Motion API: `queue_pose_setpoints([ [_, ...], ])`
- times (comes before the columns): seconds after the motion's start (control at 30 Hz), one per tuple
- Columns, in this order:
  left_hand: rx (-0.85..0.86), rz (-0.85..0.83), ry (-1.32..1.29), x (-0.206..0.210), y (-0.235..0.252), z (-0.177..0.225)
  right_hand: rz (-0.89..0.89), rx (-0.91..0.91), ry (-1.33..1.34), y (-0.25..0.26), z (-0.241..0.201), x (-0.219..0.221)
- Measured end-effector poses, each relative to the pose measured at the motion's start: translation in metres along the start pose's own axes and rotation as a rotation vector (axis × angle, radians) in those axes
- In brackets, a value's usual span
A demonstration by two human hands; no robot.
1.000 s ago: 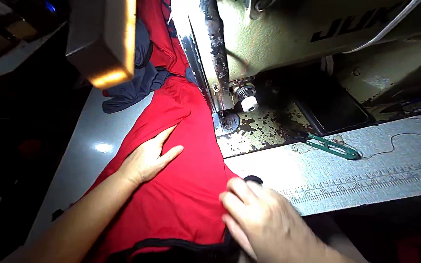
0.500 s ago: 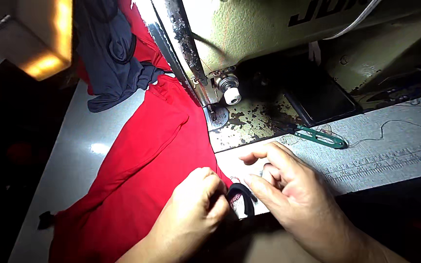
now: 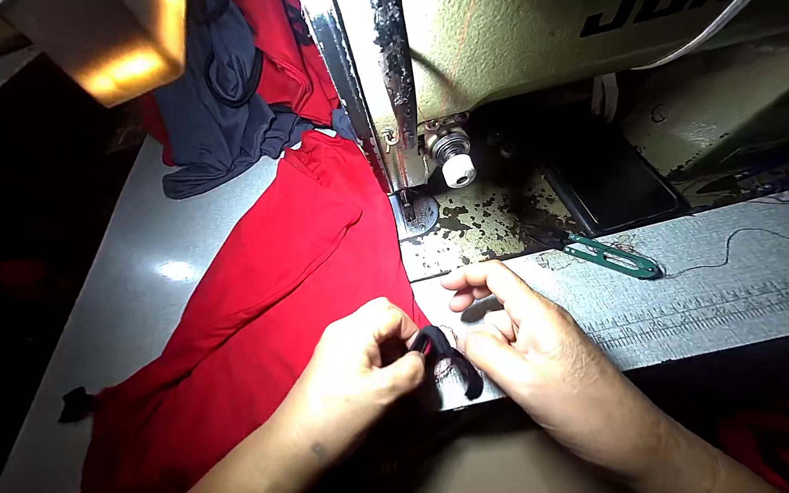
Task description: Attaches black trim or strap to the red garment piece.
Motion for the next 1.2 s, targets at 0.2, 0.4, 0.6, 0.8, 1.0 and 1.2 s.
queue_pose_setpoints([
  [0.2,-0.208,-0.042,-0.385,-0.005,-0.001,0.008,-0.204,0.089,-0.145,0.003,0.000,0.022],
  [0.4,-0.145,0.100,-0.270,-0.037,0.006,0.018,-0.069,0.045,0.196,0.008,0.001,0.026],
  [0.6,-0.114,0.013,-0.300,-0.046,0.011,0.016,-0.064,0.016,0.170,0.007,-0.001,0.022],
  [0.8,-0.006,0.044,-0.255,-0.041,0.012,0.023,-0.044,-0.036,0.126,0.009,-0.005,0.030],
  [1.0,0.010,0.093,-0.238,-0.041,0.014,0.027,0.105,-0.125,0.104,0.013,-0.008,0.033],
  [1.2,0.054,0.118,-0.193,-0.047,0.013,0.027,0.102,-0.199,0.055,0.011,-0.008,0.029],
])
Point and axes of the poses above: each hand's wrist, its own y-axis towards the middle knuckle, its own x-axis out of the palm, z = x × y, the point moved 6 cm from there along y, towards the middle knuckle, and after that the axes turned 10 degrees about -y, right-handed, at the moved point
